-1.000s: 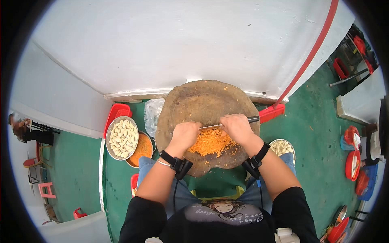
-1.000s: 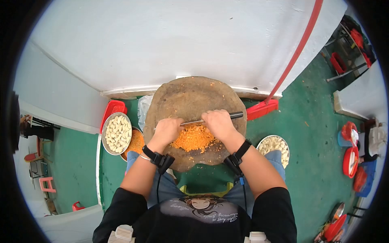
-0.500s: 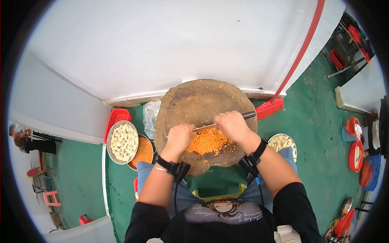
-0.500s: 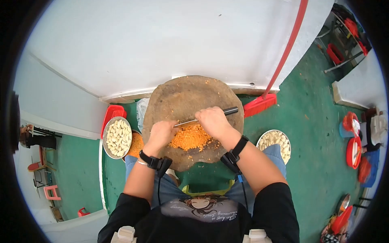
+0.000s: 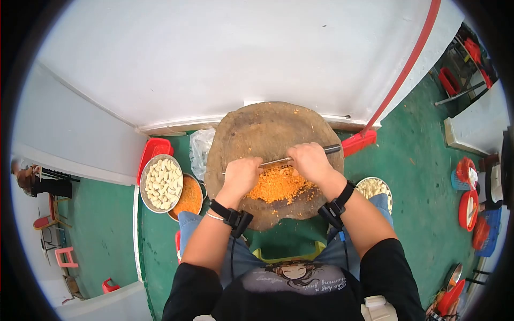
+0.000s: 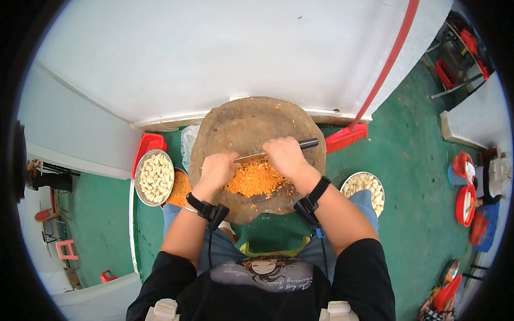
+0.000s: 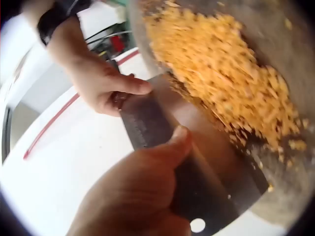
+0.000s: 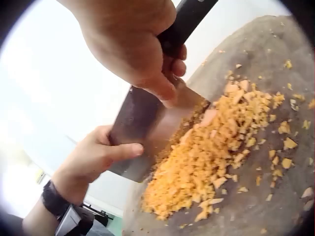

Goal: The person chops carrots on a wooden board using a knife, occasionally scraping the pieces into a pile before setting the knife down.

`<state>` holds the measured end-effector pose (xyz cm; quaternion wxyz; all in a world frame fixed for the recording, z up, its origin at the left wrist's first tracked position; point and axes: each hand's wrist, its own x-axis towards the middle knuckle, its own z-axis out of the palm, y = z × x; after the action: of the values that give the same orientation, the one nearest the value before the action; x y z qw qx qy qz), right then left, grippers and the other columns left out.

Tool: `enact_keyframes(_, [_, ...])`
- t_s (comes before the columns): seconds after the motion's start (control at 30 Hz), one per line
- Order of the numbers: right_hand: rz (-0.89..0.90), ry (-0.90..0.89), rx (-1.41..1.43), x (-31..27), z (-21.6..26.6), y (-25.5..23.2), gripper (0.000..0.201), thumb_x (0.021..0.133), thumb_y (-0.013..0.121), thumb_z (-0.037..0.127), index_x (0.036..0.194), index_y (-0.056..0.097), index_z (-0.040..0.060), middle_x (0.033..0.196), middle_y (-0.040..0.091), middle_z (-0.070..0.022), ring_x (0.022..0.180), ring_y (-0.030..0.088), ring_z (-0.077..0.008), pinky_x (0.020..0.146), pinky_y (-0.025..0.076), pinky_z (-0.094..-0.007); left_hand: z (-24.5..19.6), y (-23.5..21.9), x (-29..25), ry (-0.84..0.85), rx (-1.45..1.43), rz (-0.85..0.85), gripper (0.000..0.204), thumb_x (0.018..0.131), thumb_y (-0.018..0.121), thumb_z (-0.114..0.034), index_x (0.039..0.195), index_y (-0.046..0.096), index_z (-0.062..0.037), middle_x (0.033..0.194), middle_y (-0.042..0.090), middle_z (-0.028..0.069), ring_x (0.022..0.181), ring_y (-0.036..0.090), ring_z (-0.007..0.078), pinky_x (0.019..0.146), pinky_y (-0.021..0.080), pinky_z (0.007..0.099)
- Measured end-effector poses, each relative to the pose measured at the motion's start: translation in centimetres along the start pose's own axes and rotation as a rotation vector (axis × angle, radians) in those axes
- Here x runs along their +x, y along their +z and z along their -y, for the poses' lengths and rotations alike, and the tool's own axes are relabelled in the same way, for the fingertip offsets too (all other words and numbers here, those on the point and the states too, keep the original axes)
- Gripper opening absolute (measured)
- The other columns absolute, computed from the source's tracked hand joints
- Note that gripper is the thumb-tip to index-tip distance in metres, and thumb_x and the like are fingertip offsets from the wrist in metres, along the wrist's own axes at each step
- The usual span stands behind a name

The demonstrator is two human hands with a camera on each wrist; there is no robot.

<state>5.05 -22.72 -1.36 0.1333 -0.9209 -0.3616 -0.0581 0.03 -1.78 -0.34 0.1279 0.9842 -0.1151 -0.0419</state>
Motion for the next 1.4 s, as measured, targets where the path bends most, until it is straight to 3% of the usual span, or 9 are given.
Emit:
enact_keyframes(0.13, [-0.333, -0.092, 0.239, 0.5, 1.4, -3.5, 0.012, 0.073, 0.068, 0.012, 0.084, 0.063, 0.0088, 0.073, 0.062, -0.0066, 0.074, 0.061, -0.0267, 0.070, 0.046, -0.0370, 0.3, -0.3, -0.1, -0.048, -0.029, 0.036, 0.016, 0.080, 0.063, -0.023, 0.089, 0.065, -0.0107, 0.080, 0.065, 0.0150, 0.079, 0.063, 0.0337, 0.067, 0.048, 0.0443])
enact_keyframes(0.27, [-0.155, -0.131, 1.022, -1.4, 5.9, -15.4, 0.013, 0.077, 0.067, 0.009, 0.090, 0.066, 0.0073, 0.071, 0.061, -0.0056, 0.066, 0.060, -0.0241, 0.065, 0.048, -0.0328, 0.0, -2.1, -0.2, -0.065, -0.032, -0.008, 0.013, 0.080, 0.062, -0.020, 0.087, 0.064, -0.0099, 0.077, 0.065, 0.0133, 0.078, 0.064, 0.0319, 0.065, 0.049, 0.0434])
enact_keyframes(0.47, [0.143, -1.016, 1.797, -4.0, 7.7, -18.4, 0.013, 0.085, 0.064, 0.015, 0.087, 0.063, 0.0013, 0.082, 0.065, -0.0159, 0.063, 0.059, -0.0223, 0.055, 0.044, -0.0294, 0.1, -0.3, -0.2, -0.024, -0.048, 0.019, 0.014, 0.080, 0.062, -0.021, 0.090, 0.064, -0.0103, 0.079, 0.065, 0.0136, 0.079, 0.064, 0.0322, 0.066, 0.049, 0.0432])
enact_keyframes(0.5, [0.127, -1.001, 1.793, -4.1, 10.1, -18.1, 0.013, 0.085, 0.064, 0.015, 0.087, 0.063, 0.0013, 0.082, 0.065, -0.0159, 0.063, 0.059, -0.0223, 0.055, 0.044, -0.0294, -0.1, -0.3, 0.1, -0.024, 0.024, 0.051, 0.015, 0.080, 0.062, -0.021, 0.090, 0.064, -0.0103, 0.080, 0.065, 0.0137, 0.079, 0.064, 0.0324, 0.067, 0.049, 0.0432])
enact_keyframes(0.53, [-0.462, -0.863, 1.899, -4.4, 13.6, -17.7, 0.009, 0.087, 0.063, 0.012, 0.090, 0.066, 0.0048, 0.079, 0.063, -0.0097, 0.058, 0.054, -0.0170, 0.050, 0.039, -0.0266, -0.1, -0.5, 0.1, -0.009, 0.020, 0.057, 0.015, 0.080, 0.062, -0.021, 0.090, 0.064, -0.0103, 0.080, 0.065, 0.0137, 0.079, 0.064, 0.0324, 0.067, 0.049, 0.0432])
enact_keyframes(0.73, [-0.211, -0.875, 1.825, -5.2, 9.8, -19.4, 0.011, 0.087, 0.060, 0.005, 0.091, 0.069, 0.0085, 0.074, 0.059, -0.0032, 0.052, 0.048, -0.0126, 0.045, 0.033, -0.0244, 0.0, -2.0, -0.6, -0.122, 0.040, 0.050, 0.021, 0.081, 0.063, -0.026, 0.093, 0.065, -0.0092, 0.080, 0.065, 0.0157, 0.081, 0.062, 0.0343, 0.069, 0.048, 0.0446])
enact_keyframes(1.13, [-0.476, -0.927, 1.831, -5.0, 11.0, -18.4, 0.014, 0.087, 0.057, 0.001, 0.088, 0.068, 0.0089, 0.075, 0.059, -0.0035, 0.052, 0.049, -0.0134, 0.044, 0.032, -0.0247, 1.1, -1.8, 0.1, -0.143, 0.002, 0.015, 0.021, 0.081, 0.063, -0.025, 0.094, 0.067, -0.0090, 0.083, 0.065, 0.0167, 0.084, 0.062, 0.0349, 0.072, 0.048, 0.0447])
enact_keyframes(1.27, [-0.024, -1.035, 1.709, -4.3, 7.6, -18.5, 0.007, 0.086, 0.059, 0.008, 0.084, 0.064, 0.0049, 0.078, 0.060, -0.0059, 0.065, 0.055, -0.0203, 0.056, 0.042, -0.0301, 2.5, -2.0, 0.8, -0.200, 0.048, -0.114, 0.014, 0.082, 0.062, -0.020, 0.092, 0.064, -0.0112, 0.082, 0.066, 0.0127, 0.082, 0.064, 0.0317, 0.070, 0.050, 0.0424])
enact_keyframes(1.4, [-0.186, -0.280, 1.490, -3.8, 5.7, -15.7, 0.010, 0.084, 0.059, 0.008, 0.088, 0.060, -0.0011, 0.083, 0.060, -0.0091, 0.077, 0.058, -0.0256, 0.067, 0.047, -0.0323, 3.5, -0.2, 1.5, -0.139, 0.066, -0.207, 0.010, 0.082, 0.060, -0.019, 0.088, 0.063, -0.0106, 0.080, 0.065, 0.0120, 0.080, 0.063, 0.0315, 0.067, 0.050, 0.0417])
